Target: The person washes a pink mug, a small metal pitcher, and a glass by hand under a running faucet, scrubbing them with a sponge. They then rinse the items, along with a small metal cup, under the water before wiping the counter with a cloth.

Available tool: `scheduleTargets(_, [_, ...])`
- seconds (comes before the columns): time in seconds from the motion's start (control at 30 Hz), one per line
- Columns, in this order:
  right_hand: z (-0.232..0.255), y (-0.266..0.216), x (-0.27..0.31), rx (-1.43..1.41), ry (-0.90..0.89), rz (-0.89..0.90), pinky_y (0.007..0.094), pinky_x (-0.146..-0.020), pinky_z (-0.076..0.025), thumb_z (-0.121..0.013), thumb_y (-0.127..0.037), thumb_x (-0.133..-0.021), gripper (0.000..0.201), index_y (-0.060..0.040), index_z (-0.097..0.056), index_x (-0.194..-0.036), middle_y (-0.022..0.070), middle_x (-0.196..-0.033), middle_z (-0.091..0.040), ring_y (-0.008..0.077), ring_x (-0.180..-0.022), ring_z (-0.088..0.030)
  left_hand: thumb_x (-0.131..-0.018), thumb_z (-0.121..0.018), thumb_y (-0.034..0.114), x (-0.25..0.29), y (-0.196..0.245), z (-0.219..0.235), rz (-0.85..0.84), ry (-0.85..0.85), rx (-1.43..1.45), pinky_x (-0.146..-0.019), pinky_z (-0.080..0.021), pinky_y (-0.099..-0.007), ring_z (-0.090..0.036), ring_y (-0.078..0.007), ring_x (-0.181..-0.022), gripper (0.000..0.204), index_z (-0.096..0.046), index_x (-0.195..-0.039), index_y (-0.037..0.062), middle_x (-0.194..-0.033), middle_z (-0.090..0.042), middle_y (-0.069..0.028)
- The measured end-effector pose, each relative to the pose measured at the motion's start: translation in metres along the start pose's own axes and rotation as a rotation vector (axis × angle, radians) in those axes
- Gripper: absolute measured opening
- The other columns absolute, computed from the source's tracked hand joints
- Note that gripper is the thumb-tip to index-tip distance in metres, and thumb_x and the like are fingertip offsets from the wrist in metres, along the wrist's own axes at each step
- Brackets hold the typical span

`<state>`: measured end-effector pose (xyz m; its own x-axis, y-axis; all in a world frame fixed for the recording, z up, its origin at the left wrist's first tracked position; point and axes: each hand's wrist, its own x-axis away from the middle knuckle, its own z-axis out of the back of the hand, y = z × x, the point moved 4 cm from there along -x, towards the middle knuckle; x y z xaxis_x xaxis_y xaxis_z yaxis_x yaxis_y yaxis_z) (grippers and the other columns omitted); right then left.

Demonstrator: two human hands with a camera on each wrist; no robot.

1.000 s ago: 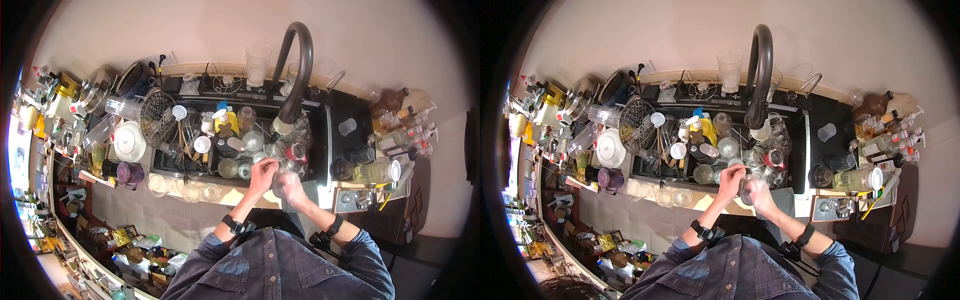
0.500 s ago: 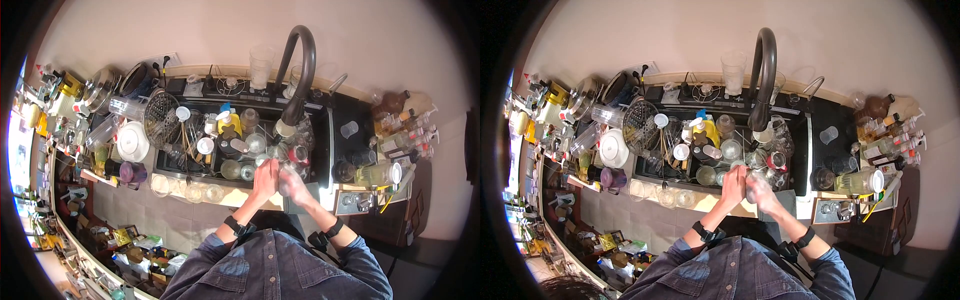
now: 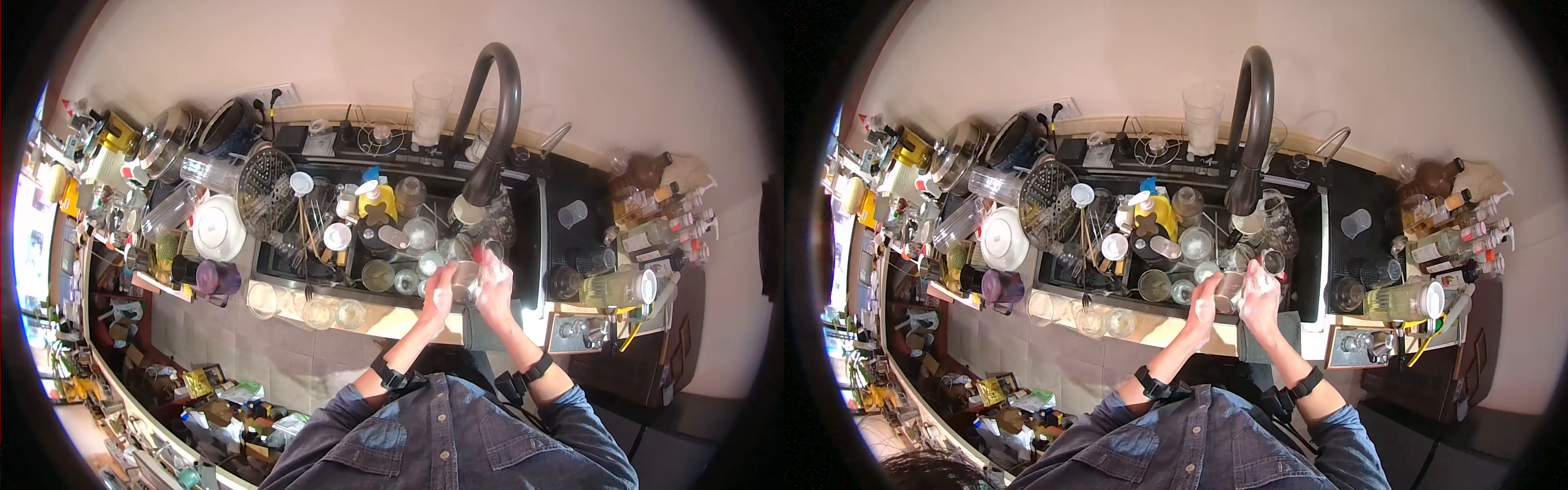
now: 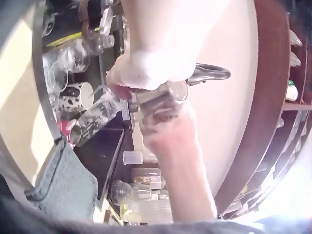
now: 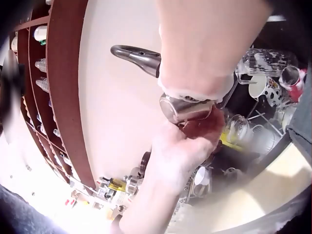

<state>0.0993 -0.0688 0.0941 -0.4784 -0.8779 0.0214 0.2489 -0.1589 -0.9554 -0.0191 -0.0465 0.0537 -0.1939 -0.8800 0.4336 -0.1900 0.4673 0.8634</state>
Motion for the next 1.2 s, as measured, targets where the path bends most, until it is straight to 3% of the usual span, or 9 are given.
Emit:
scheduleTargets(0.17, [-0.008, -0.004, 0.004, 0.057, -0.022, 0.068, 0.0301, -0.052, -0.034, -0.042, -0.033, -0.095, 0.039, 0.0004, -0.049, -0.074, 0.0045, -0.061, -0.047, 0.013, -0.057, -0.039, -0.086, -0.055, 0.031, -0.004, -0.021, -0.006, 0.283, 0.06, 0.674, -0.079, -0.046, -0.0319, -0.058, -0.0193, -0.09, 0.031, -0.055, -0.103, 0.0053, -0.099, -0.06, -0.0071])
scheduleTargets(0.37, [-0.007, -0.015, -0.016, 0.498, -0.362, 0.2, 0.0453, -0.063, -0.045, -0.04, -0.018, -0.089, 0.025, 0.0019, -0.054, -0.082, 0.0239, -0.075, -0.057, 0.0419, -0.072, -0.055, -0.09, -0.05, 0.034, -0.023, -0.044, -0.001, 0.137, -0.007, 0.227, -0.065, -0.044, -0.0243, -0.056, -0.0095, -0.071, 0.029, -0.058, -0.094, 0.0064, -0.079, -0.058, 0.0003])
scheduleTargets(0.5, [-0.014, -0.037, -0.016, 0.818, -0.51, 0.337, 0.0464, -0.067, -0.046, -0.042, -0.018, -0.088, 0.023, 0.0006, -0.056, -0.085, 0.0239, -0.081, -0.059, 0.0428, -0.078, -0.055, -0.091, -0.047, 0.038, -0.01, -0.015, -0.013, -0.1, -0.1, 0.152, -0.053, -0.035, -0.0222, -0.045, -0.004, -0.062, 0.035, -0.059, -0.082, 0.006, -0.069, -0.053, 0.0055])
scheduleTargets(0.63, [-0.004, -0.013, -0.017, 0.128, -0.296, 0.151, 0.0395, -0.066, -0.046, -0.041, -0.027, -0.09, 0.033, 0.0002, -0.056, -0.08, 0.016, -0.073, -0.06, 0.0312, -0.072, -0.059, -0.087, -0.052, 0.04, -0.008, -0.013, -0.008, 0.169, 0.02, 0.424, -0.055, -0.043, -0.0282, -0.054, -0.0113, -0.063, 0.033, -0.049, -0.075, 0.01, -0.068, -0.053, 0.0001])
scheduleTargets(0.67, [-0.002, -0.002, -0.007, 0.238, 0.073, 0.673, 0.034, -0.065, -0.043, -0.042, -0.03, -0.092, 0.037, 0.0021, -0.053, -0.077, 0.0117, -0.071, -0.058, 0.0199, -0.071, -0.056, -0.087, -0.053, 0.041, -0.003, 0.002, -0.014, 0.226, 0.069, 0.498, -0.056, -0.045, -0.0298, -0.055, -0.0133, -0.064, 0.032, -0.048, -0.076, 0.0107, -0.069, -0.054, -0.0012])
scheduleTargets(0.7, [-0.002, 0.019, -0.008, 0.012, -0.115, -0.016, 0.0337, -0.066, -0.042, -0.043, -0.029, -0.092, 0.036, 0.0022, -0.054, -0.077, 0.0116, -0.069, -0.057, 0.0212, -0.07, -0.056, -0.086, -0.053, 0.041, 0.0, 0.01, -0.017, 0.283, 0.117, 0.574, -0.057, -0.046, -0.0313, -0.057, -0.0152, -0.064, 0.032, -0.047, -0.076, 0.0113, -0.07, -0.054, -0.0026])
scheduleTargets(0.77, [-0.004, 0.016, -0.001, -0.057, -0.03, -0.13, 0.0347, -0.064, -0.042, -0.041, -0.029, -0.093, 0.035, 0.0002, -0.055, -0.079, 0.0136, -0.067, -0.056, 0.0274, -0.069, -0.056, -0.088, -0.051, 0.038, -0.004, 0.003, -0.016, 0.32, 0.087, 0.612, -0.06, -0.047, -0.0323, -0.057, -0.0173, -0.063, 0.029, -0.049, -0.081, 0.01, -0.071, -0.055, -0.0038])
scheduleTargets(1.0, [-0.014, -0.036, -0.008, 1.005, -0.456, 0.453, 0.0443, -0.063, -0.048, -0.047, -0.016, -0.081, 0.018, -0.0024, -0.059, -0.085, 0.0147, -0.077, -0.061, 0.0334, -0.072, -0.061, -0.093, -0.043, 0.035, -0.005, -0.023, -0.019, -0.025, 0.038, 0.099, -0.053, -0.038, -0.0256, -0.046, -0.0061, -0.059, 0.04, -0.052, -0.065, 0.007, -0.06, -0.049, 0.0041])
scheduleTargets(1.2, [-0.006, 0.02, -0.011, 0.209, -0.136, 0.49, 0.0356, -0.058, -0.042, -0.043, -0.024, -0.09, 0.027, -0.0001, -0.052, -0.081, 0.0105, -0.064, -0.052, 0.0222, -0.061, -0.05, -0.09, -0.044, 0.034, -0.01, -0.018, -0.016, 0.312, 0.128, 0.607, -0.05, -0.049, -0.0321, -0.057, -0.0192, -0.054, 0.029, -0.051, -0.079, 0.008, -0.066, -0.056, -0.005])
